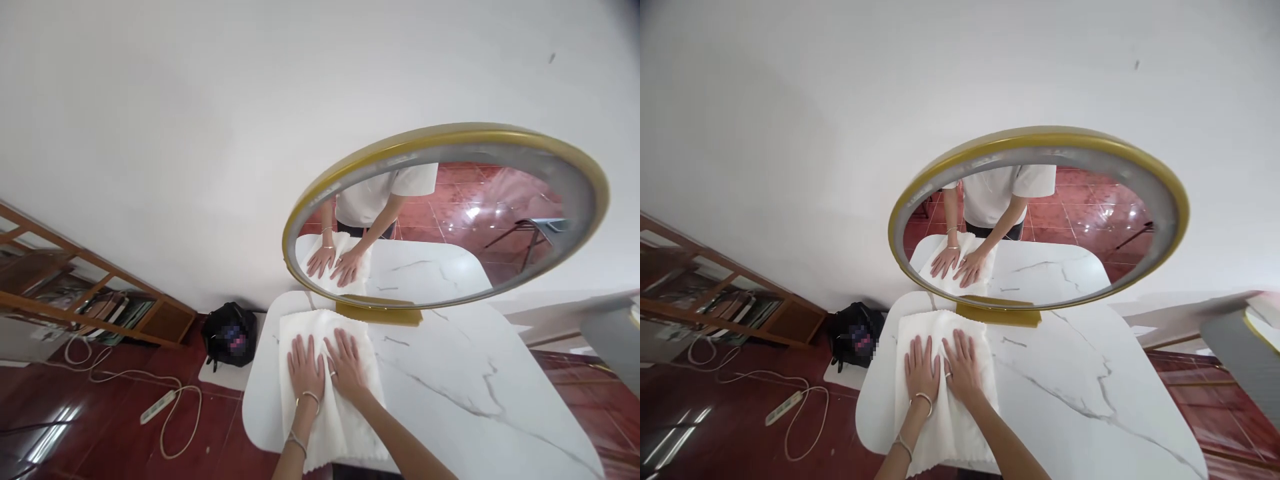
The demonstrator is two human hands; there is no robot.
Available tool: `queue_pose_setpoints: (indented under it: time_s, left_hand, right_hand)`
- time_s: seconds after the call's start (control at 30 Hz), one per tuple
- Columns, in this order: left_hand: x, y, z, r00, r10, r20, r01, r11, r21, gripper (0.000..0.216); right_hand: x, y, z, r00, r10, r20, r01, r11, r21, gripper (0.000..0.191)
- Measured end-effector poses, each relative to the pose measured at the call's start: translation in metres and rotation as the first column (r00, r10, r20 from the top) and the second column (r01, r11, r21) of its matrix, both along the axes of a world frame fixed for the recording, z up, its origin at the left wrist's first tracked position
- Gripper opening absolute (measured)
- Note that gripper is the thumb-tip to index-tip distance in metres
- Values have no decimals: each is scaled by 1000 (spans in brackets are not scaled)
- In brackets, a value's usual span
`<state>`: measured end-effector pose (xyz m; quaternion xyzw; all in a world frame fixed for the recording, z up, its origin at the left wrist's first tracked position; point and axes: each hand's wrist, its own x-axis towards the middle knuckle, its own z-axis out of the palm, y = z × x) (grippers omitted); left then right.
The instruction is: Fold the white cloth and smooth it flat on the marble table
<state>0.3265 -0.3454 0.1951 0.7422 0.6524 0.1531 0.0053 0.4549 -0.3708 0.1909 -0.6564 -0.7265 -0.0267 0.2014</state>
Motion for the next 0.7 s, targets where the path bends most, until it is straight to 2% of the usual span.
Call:
queue_pose_setpoints:
  time_s: [0.1, 0.23, 0.37, 0.43, 0.53, 0.7]
  left_hand:
    - [-21, 43, 0, 999, 39, -10, -38, 999, 27, 50]
    - [-34, 97, 4, 1000, 15, 3, -15, 1000, 8, 52]
    - [-37, 118, 6, 999, -6, 38, 7, 1000, -17, 52]
    - [-39, 114, 5, 998, -12, 60, 13, 1000, -10, 51]
    - [-46, 93, 4, 997, -13, 75, 12, 1000, 7, 50]
    - [-66, 25, -2, 997, 31, 73, -35, 998, 54, 48]
  right_hand:
    - [-16, 48, 1, 997, 75, -30, -75, 997, -1, 52]
    - [-23, 100, 1, 996, 81, -41, -82, 996, -22, 50]
    - [-25, 119, 1, 998, 50, -42, -53, 997, -54, 49]
    - [-28, 115, 0, 998, 40, -40, -42, 997, -67, 50]
    - [-36, 95, 0, 999, 33, -43, -36, 997, -66, 50]
    - [-57, 33, 3, 996, 84, -38, -85, 996, -23, 52]
